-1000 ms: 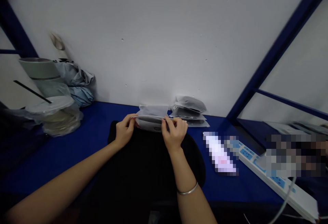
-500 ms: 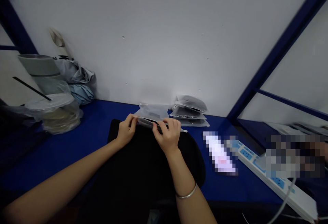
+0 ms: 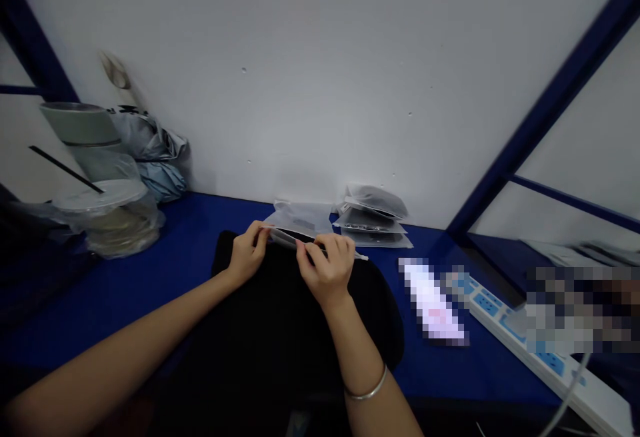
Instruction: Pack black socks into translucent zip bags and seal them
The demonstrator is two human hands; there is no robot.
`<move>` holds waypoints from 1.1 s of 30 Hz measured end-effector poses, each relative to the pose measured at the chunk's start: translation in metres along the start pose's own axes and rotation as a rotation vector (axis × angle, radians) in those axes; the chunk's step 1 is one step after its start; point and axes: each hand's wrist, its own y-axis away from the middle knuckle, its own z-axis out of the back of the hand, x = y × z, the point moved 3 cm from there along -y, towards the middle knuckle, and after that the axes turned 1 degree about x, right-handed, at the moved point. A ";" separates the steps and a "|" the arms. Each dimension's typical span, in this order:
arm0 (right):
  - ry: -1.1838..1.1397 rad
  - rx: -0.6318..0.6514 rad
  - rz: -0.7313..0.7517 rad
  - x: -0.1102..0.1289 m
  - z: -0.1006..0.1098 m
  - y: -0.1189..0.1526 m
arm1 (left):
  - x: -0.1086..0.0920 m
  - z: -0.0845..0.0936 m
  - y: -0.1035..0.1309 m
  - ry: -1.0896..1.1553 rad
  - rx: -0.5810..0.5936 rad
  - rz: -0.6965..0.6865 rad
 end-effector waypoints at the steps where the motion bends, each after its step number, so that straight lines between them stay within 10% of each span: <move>1: 0.015 0.009 -0.021 -0.001 0.000 -0.001 | 0.000 0.000 0.000 0.001 0.003 -0.002; 18: 0.116 0.495 -0.200 0.003 -0.022 0.013 | -0.009 -0.003 0.003 0.029 0.150 -0.241; 24: 0.087 0.106 -0.287 -0.012 -0.004 -0.002 | -0.008 0.010 -0.011 -0.234 0.155 0.066; 29: 0.067 -0.214 -0.315 -0.025 0.012 -0.008 | -0.021 0.009 -0.013 -0.227 0.780 -0.144; 33: 0.078 -0.232 -0.305 -0.027 0.014 -0.009 | -0.021 0.011 -0.014 -0.228 0.931 -0.160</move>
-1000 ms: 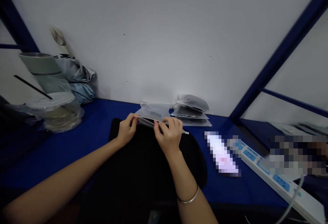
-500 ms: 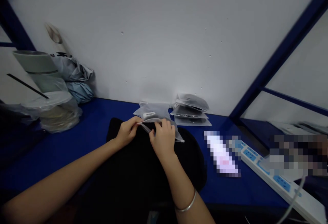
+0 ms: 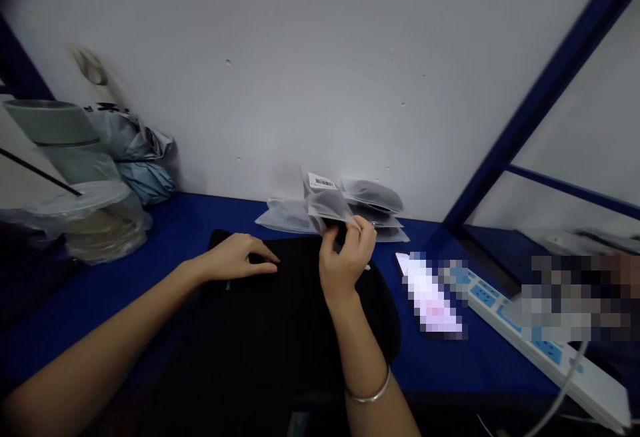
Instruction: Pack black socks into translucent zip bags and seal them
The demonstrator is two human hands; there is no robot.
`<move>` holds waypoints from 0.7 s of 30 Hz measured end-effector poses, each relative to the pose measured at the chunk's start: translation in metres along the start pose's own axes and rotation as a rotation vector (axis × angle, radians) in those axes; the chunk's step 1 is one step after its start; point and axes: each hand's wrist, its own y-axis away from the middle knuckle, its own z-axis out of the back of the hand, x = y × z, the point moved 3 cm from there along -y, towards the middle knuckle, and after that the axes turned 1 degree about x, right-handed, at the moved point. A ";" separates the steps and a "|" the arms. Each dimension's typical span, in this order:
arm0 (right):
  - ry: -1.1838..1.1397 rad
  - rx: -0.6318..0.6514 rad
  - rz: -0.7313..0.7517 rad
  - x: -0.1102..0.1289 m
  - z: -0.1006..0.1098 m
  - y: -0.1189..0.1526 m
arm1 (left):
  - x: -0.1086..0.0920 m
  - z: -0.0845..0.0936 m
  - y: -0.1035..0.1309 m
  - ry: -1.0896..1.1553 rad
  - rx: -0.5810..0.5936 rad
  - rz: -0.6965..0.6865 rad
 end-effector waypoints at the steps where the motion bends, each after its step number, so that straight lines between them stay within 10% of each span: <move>1: -0.001 0.012 0.006 0.001 0.000 0.000 | 0.002 0.000 0.000 0.006 0.006 0.016; 7: -0.056 0.148 0.088 0.007 -0.004 0.001 | 0.015 -0.012 -0.009 0.233 -0.016 0.066; 15: -0.142 0.390 0.406 0.019 -0.014 0.017 | 0.019 -0.004 -0.013 1.611 -0.247 0.328; 21: -0.163 0.506 0.419 0.023 -0.021 0.027 | 0.032 -0.006 -0.011 1.735 -0.313 0.486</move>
